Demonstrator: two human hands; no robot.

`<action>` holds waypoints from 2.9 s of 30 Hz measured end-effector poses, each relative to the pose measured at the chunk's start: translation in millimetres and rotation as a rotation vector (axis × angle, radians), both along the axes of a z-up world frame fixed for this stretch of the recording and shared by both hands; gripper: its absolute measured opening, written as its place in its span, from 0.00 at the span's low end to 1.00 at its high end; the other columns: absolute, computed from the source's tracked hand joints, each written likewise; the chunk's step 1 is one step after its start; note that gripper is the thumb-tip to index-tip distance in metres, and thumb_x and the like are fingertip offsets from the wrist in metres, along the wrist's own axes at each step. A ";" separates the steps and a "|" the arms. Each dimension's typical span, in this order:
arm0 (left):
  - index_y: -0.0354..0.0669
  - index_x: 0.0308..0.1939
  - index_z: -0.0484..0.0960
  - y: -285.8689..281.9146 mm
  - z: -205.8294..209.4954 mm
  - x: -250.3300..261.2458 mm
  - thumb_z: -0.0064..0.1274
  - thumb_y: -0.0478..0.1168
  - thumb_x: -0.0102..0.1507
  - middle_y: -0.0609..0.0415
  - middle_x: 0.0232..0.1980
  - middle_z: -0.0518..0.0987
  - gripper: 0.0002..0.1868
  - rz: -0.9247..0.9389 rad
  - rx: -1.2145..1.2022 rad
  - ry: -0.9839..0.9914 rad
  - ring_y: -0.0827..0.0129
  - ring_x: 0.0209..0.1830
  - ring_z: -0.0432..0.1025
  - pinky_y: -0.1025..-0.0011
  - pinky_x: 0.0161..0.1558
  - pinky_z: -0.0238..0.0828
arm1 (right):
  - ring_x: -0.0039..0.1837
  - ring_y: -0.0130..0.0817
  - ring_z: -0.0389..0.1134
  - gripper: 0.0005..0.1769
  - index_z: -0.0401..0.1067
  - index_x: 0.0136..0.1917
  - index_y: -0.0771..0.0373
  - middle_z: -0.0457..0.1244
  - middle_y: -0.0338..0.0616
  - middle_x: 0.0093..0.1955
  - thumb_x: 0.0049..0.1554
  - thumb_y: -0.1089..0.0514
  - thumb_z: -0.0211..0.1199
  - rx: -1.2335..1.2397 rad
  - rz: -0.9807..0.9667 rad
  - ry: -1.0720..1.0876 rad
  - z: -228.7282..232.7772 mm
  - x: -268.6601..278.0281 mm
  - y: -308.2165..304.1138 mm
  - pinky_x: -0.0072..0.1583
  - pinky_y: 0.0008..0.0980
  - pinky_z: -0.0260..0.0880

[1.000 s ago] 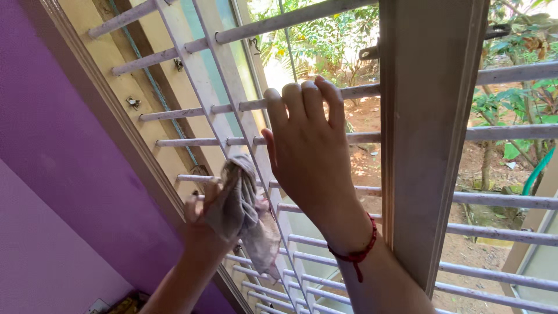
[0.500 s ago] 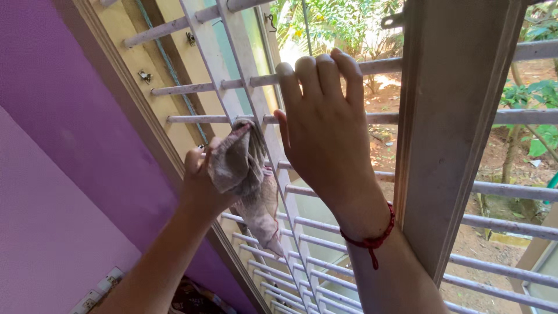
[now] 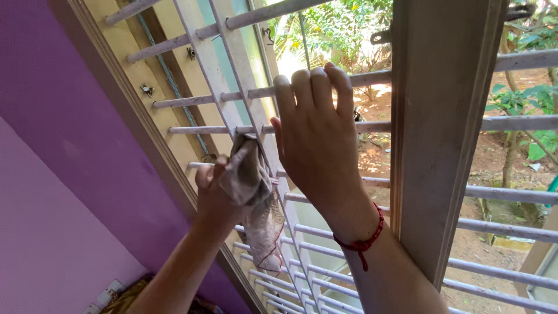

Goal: The person wipes the metal bars of a window grille with a cloth. They systematically clean each horizontal bar and the vertical frame sections, moving from top to bottom and left to right.

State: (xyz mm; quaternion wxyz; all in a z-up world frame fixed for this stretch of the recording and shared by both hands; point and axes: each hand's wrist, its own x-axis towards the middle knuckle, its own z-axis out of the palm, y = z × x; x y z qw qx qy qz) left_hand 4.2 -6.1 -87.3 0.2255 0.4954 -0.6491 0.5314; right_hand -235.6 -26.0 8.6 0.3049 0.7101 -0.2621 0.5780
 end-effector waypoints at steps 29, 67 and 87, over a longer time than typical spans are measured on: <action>0.38 0.75 0.62 1.6 -24.7 -46.3 0.55 0.30 0.62 0.36 0.52 0.76 0.37 -0.238 0.002 0.769 0.51 0.55 0.69 0.52 0.59 0.62 | 0.70 0.49 0.59 0.29 0.66 0.68 0.70 0.60 0.54 0.60 0.60 0.52 0.67 0.033 -0.098 -0.002 2.0 13.3 12.9 0.77 0.51 0.45; 0.48 0.56 0.85 -26.2 57.6 151.5 0.57 0.37 0.61 0.44 0.55 0.81 0.18 -0.024 0.008 0.096 0.55 0.65 0.69 0.42 0.73 0.39 | 0.66 0.44 0.61 0.26 0.68 0.68 0.61 0.61 0.47 0.60 0.62 0.46 0.67 0.013 -0.341 0.194 13.6 48.8 35.1 0.74 0.49 0.50; 0.58 0.54 0.86 2.4 65.0 185.8 0.56 0.43 0.60 0.54 0.59 0.81 0.17 0.145 -0.205 0.001 0.59 0.72 0.64 0.48 0.72 0.38 | 0.65 0.38 0.62 0.19 0.70 0.65 0.56 0.62 0.41 0.57 0.68 0.43 0.61 -0.091 -0.438 0.170 6.2 56.9 17.4 0.73 0.43 0.51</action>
